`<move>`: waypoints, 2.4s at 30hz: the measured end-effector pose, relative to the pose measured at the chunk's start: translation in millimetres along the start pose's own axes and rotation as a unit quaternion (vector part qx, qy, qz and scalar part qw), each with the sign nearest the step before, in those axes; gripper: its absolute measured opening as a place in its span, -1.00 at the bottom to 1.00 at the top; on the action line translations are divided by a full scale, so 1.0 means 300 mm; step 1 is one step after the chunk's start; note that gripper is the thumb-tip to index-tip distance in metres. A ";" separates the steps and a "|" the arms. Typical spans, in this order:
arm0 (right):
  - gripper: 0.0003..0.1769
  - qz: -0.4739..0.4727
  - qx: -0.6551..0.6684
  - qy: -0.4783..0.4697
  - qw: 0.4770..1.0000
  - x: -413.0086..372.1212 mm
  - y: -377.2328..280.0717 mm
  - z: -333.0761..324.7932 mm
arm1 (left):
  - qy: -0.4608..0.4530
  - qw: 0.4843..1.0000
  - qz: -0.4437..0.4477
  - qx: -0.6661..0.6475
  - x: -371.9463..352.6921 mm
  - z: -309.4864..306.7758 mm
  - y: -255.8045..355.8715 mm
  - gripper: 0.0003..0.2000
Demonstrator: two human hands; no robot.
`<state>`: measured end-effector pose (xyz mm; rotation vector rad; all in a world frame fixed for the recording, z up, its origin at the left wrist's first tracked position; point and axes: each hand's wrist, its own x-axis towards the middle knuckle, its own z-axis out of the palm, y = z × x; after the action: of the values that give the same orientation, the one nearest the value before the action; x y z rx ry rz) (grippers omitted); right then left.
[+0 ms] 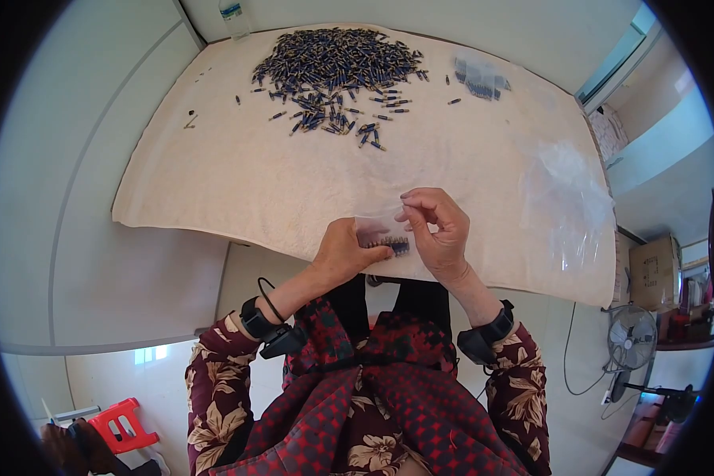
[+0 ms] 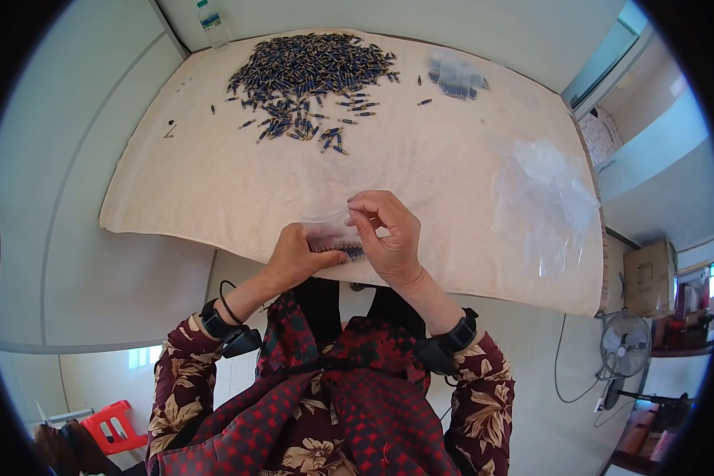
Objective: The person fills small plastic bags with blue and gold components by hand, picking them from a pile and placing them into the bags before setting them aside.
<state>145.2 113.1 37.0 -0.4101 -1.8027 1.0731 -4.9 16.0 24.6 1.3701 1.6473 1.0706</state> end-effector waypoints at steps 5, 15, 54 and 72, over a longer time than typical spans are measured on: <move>-0.91 -0.031 0.001 0.007 0.999 -0.005 -0.021 -0.004 | -0.012 0.998 0.012 -0.066 -0.004 0.008 -0.035 -0.79; -0.77 0.114 0.108 0.021 0.987 0.030 -0.106 -0.023 | -0.041 0.988 0.057 -0.138 -0.037 -0.049 0.009 -0.86; -0.61 0.270 0.204 -0.064 0.939 0.060 -0.113 -0.064 | -0.128 0.937 -0.036 -0.324 -0.019 -0.005 0.058 -0.77; -0.60 0.282 0.178 -0.102 0.937 0.056 -0.153 -0.100 | -0.131 0.953 -0.048 -0.268 -0.056 0.020 0.065 -0.82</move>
<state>170.8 113.6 88.2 -0.6317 -1.6524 1.8674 10.7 2.1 40.7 1.0078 1.1072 1.1172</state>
